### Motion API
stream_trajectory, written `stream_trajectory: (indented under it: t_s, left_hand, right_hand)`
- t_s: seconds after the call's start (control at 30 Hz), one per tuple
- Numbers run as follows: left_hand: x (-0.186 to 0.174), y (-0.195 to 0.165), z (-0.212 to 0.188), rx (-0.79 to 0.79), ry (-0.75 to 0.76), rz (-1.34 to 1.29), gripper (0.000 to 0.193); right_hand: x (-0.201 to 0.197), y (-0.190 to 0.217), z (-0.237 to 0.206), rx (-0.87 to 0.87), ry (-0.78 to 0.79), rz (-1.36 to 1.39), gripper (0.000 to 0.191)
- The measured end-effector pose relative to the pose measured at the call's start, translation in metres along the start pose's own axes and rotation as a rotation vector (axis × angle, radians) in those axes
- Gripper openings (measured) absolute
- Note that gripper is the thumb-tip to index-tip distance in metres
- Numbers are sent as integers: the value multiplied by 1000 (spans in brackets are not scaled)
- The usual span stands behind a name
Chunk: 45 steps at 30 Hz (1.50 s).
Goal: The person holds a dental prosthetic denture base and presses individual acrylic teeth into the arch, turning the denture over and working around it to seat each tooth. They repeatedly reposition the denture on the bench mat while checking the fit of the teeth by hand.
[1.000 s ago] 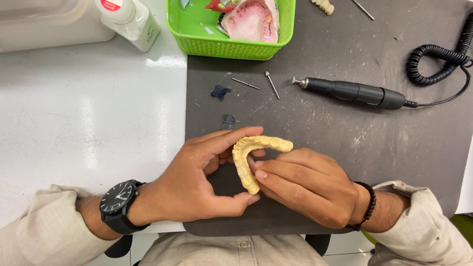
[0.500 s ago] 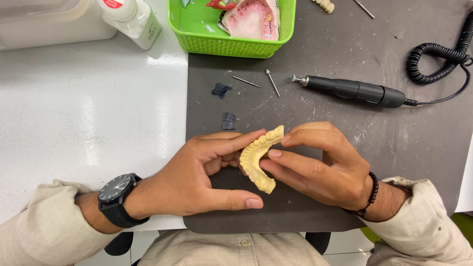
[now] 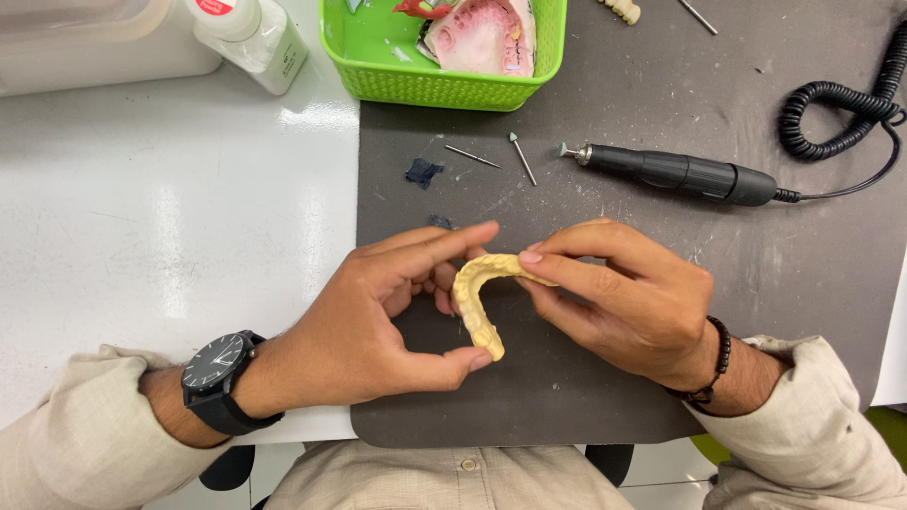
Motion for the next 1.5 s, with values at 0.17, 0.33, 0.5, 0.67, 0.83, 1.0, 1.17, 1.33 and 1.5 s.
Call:
stream_trajectory:
  t_s: [0.17,0.33,0.5,0.67,0.83,1.0,1.17,1.33,1.5]
  left_hand:
    - [-6,-16,0,153,-47,-70,68]
    - [-8,-24,1,211,-67,47,56]
    - [-14,-18,1,112,-135,216,46]
    - [-7,-29,-2,234,-91,278,43]
    - [0,-44,-6,405,-119,550,43]
    - [6,-45,-6,410,-87,567,38]
    - [5,-50,-7,441,-107,574,34]
    - [2,-50,-7,440,-114,537,33]
    - [-3,-52,-6,477,-148,594,30]
  right_hand:
    - [-12,2,-2,4,-62,-119,34]
    - [-17,9,-4,-36,-32,-103,39]
    - [-18,19,-5,-138,-31,-56,45]
    - [-14,12,-5,-114,-91,-54,46]
    - [-13,11,-8,-90,-92,-4,43]
    - [-16,17,-10,-103,-96,33,42]
    - [-15,17,-9,-112,-109,50,41]
    - [-8,13,-6,-107,-105,50,42]
    - [0,8,-5,-101,-69,91,42]
Point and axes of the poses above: each hand's wrist, its own z-axis towards the middle knuckle, its own x-axis out of the palm, y = z × x, the point moved 9 cm from there along z, towards the middle knuckle, and after that the axes turned 11 degrees about -z, right-handed, at the moved point
